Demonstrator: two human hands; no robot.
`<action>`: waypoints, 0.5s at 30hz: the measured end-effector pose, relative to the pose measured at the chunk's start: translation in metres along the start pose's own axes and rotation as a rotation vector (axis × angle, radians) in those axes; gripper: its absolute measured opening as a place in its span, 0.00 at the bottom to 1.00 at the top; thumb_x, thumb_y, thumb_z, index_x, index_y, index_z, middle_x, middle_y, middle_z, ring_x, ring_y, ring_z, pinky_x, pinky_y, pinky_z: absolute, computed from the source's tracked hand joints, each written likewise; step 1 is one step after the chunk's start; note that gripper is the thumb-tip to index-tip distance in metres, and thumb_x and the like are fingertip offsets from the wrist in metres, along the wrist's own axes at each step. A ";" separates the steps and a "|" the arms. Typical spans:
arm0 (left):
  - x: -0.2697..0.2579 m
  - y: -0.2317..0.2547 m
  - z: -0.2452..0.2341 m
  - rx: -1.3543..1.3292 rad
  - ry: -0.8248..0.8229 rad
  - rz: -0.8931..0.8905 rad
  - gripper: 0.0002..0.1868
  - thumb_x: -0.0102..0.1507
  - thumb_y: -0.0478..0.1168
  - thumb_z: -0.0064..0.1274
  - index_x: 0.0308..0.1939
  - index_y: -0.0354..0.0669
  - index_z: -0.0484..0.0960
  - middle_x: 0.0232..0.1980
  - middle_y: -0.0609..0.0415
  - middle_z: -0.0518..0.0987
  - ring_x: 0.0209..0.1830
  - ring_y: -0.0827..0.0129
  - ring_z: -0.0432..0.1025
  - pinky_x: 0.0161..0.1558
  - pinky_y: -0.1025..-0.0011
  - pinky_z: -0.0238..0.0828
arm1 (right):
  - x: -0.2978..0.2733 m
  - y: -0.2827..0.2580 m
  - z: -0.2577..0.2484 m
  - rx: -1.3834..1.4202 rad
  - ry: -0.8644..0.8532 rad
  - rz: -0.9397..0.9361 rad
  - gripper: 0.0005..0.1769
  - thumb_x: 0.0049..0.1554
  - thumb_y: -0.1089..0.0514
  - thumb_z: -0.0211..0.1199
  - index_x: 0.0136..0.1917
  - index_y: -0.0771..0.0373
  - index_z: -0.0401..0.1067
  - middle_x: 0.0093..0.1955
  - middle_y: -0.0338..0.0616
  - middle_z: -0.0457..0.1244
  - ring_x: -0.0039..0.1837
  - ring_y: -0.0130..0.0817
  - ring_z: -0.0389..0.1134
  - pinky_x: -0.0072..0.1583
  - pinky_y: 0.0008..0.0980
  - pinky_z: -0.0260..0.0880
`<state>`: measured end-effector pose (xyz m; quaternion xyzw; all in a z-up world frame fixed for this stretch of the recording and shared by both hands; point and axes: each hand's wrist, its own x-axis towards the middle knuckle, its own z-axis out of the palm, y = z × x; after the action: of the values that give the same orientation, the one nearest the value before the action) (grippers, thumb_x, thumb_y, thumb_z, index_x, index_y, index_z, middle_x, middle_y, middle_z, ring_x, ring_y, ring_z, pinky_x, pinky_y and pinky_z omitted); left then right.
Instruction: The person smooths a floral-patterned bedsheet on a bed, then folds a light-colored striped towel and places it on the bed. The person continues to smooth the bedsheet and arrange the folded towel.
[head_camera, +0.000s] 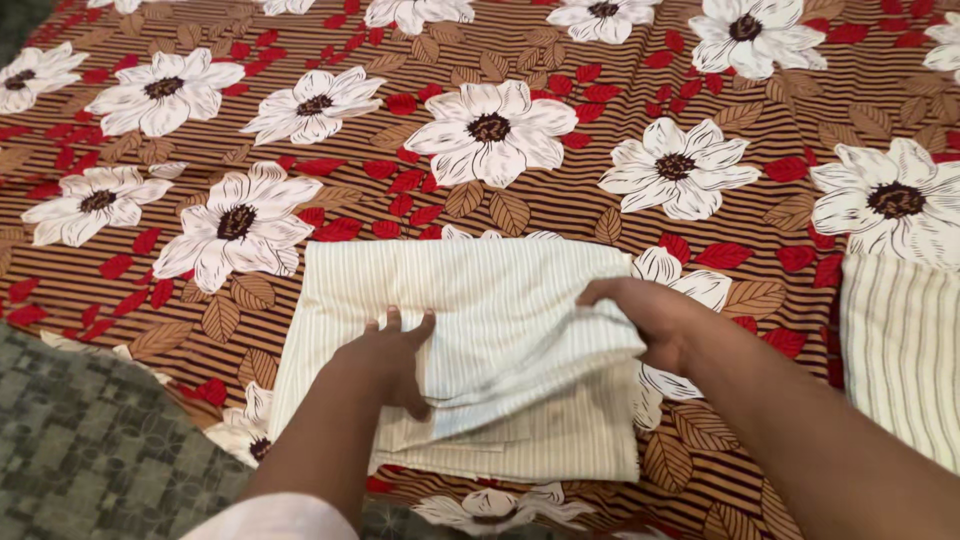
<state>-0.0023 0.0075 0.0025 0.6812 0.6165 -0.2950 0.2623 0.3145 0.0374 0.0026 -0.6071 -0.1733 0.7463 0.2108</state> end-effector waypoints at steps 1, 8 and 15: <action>0.002 -0.003 -0.009 -0.107 -0.043 0.035 0.75 0.42 0.63 0.76 0.83 0.65 0.39 0.85 0.38 0.41 0.83 0.40 0.44 0.74 0.49 0.57 | 0.001 -0.003 0.004 0.047 0.015 -0.078 0.12 0.56 0.57 0.57 0.49 0.67 0.73 0.42 0.47 0.70 0.44 0.39 0.71 0.54 0.39 0.74; -0.037 0.032 -0.049 -0.397 -0.041 0.289 0.76 0.47 0.76 0.68 0.82 0.48 0.38 0.83 0.35 0.44 0.82 0.42 0.44 0.73 0.45 0.49 | 0.016 -0.031 0.020 0.403 -0.010 -0.434 0.16 0.62 0.61 0.41 0.49 0.68 0.70 0.46 0.53 0.69 0.47 0.41 0.73 0.56 0.42 0.76; -0.069 0.029 -0.080 0.032 0.297 0.222 0.31 0.68 0.40 0.44 0.77 0.64 0.66 0.63 0.47 0.81 0.61 0.54 0.76 0.60 0.53 0.73 | 0.000 -0.059 0.001 -0.121 0.573 -0.438 0.38 0.59 0.66 0.59 0.78 0.56 0.49 0.56 0.51 0.63 0.54 0.37 0.69 0.57 0.43 0.75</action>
<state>0.0286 0.0149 0.1068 0.7851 0.5649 -0.1703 0.1884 0.3196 0.0877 0.0327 -0.7513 -0.2771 0.4717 0.3693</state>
